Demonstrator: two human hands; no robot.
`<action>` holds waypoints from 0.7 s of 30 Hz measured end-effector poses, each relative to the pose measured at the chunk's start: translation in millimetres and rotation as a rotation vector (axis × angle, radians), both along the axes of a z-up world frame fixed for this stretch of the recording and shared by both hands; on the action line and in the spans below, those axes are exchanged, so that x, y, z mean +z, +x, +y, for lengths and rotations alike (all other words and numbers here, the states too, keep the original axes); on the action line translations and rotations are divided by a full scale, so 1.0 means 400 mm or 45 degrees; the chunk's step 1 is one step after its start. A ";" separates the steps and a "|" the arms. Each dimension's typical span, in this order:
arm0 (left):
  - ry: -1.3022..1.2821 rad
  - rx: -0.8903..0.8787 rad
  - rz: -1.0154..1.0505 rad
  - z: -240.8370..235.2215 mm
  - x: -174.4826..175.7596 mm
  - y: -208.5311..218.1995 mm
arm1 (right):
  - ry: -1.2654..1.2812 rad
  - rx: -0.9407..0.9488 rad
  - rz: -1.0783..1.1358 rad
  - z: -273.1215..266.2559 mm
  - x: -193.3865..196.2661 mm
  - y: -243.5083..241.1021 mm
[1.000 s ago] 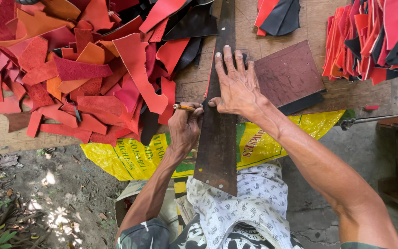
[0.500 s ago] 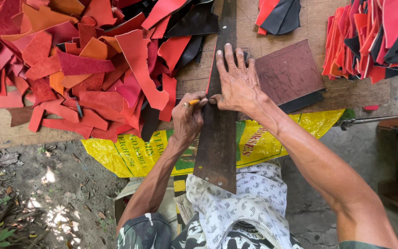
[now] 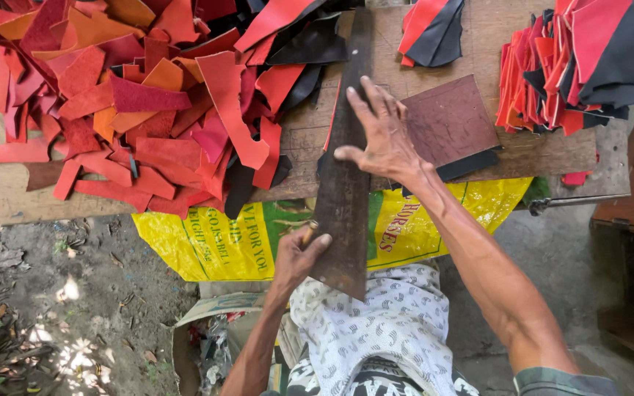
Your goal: The person uses a metal ruler and pencil to mark straight lines on small red and black leather pieces. They repeatedly pick up pieces, align the ruler, draw a line, and set the marked pieces aside on the table.
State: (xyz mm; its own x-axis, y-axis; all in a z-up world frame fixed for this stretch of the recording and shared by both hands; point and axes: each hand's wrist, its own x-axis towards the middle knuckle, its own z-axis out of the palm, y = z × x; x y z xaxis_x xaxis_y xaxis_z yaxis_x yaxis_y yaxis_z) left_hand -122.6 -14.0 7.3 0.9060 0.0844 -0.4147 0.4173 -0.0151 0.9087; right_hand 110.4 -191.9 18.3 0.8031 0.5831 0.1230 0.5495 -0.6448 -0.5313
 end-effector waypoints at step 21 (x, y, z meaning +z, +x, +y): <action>1.048 -0.048 0.153 0.314 0.297 0.032 | 0.444 -0.459 0.085 -0.141 -0.022 -0.041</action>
